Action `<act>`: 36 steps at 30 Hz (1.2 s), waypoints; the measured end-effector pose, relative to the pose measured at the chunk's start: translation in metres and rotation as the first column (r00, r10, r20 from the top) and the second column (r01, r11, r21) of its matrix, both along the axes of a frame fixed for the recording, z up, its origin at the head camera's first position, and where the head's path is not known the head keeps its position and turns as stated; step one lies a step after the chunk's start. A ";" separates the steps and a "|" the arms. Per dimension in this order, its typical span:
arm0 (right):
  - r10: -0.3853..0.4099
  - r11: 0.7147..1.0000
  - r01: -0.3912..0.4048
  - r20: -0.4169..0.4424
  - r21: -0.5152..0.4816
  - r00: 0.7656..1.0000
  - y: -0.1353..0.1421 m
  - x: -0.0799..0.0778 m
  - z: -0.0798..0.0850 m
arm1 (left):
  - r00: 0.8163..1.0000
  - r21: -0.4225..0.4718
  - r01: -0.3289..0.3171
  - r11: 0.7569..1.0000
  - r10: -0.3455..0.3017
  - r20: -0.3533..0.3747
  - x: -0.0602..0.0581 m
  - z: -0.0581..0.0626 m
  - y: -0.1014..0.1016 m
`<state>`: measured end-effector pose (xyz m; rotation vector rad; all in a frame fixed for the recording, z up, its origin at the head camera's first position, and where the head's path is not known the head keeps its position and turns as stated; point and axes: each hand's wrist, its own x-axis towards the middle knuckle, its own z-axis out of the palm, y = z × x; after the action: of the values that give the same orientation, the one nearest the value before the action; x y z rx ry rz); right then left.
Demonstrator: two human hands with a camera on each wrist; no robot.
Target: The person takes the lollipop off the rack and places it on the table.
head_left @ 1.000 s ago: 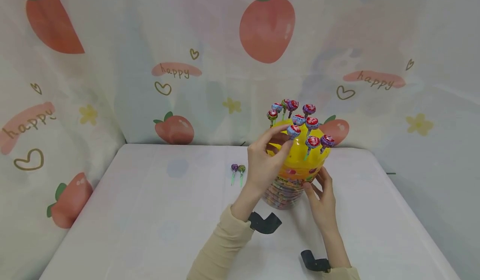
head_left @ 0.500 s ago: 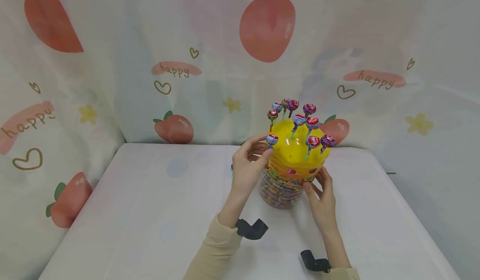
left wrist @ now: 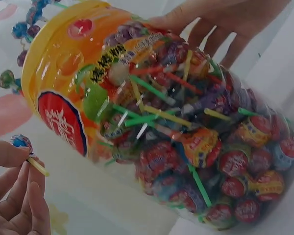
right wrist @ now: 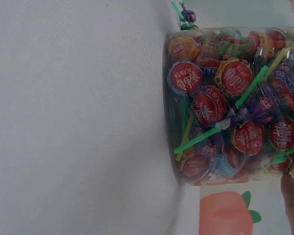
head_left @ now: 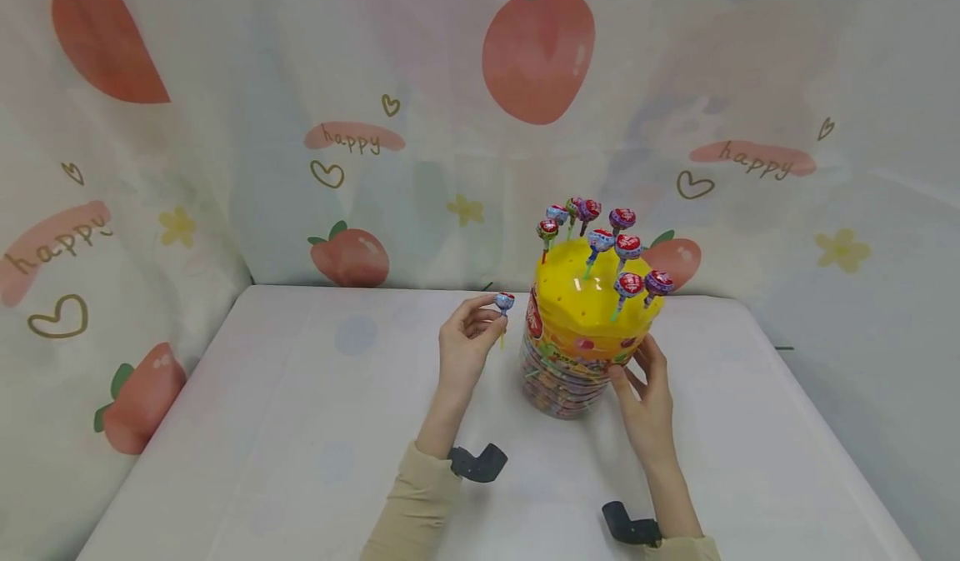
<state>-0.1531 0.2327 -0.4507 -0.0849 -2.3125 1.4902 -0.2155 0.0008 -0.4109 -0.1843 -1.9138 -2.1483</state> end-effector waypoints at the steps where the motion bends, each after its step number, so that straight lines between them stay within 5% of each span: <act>1: 0.000 1.000 0.000 0.000 0.001 1.000 0.000 0.000 0.000 | 1.000 0.002 -0.006 1.000 0.006 0.015 -0.002 -0.004 -0.002; 14: -0.011 1.000 0.011 0.011 -0.006 1.000 0.000 0.001 0.003 | 0.981 -0.061 -0.081 0.995 0.090 0.172 -0.027 -0.048 -0.020; 25: -0.013 1.000 0.013 0.011 -0.001 1.000 -0.001 0.000 0.002 | 0.958 -0.201 -0.125 0.972 0.171 0.232 -0.043 -0.077 -0.039; 36: -0.013 1.000 0.013 0.001 0.003 1.000 -0.001 0.000 0.001 | 0.929 -0.385 -0.203 0.900 0.301 0.216 -0.051 -0.097 -0.044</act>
<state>-0.1534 0.2314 -0.4494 -0.1001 -2.3107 1.4803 -0.2662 -0.0437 -0.5079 0.2992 -2.3236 -1.7126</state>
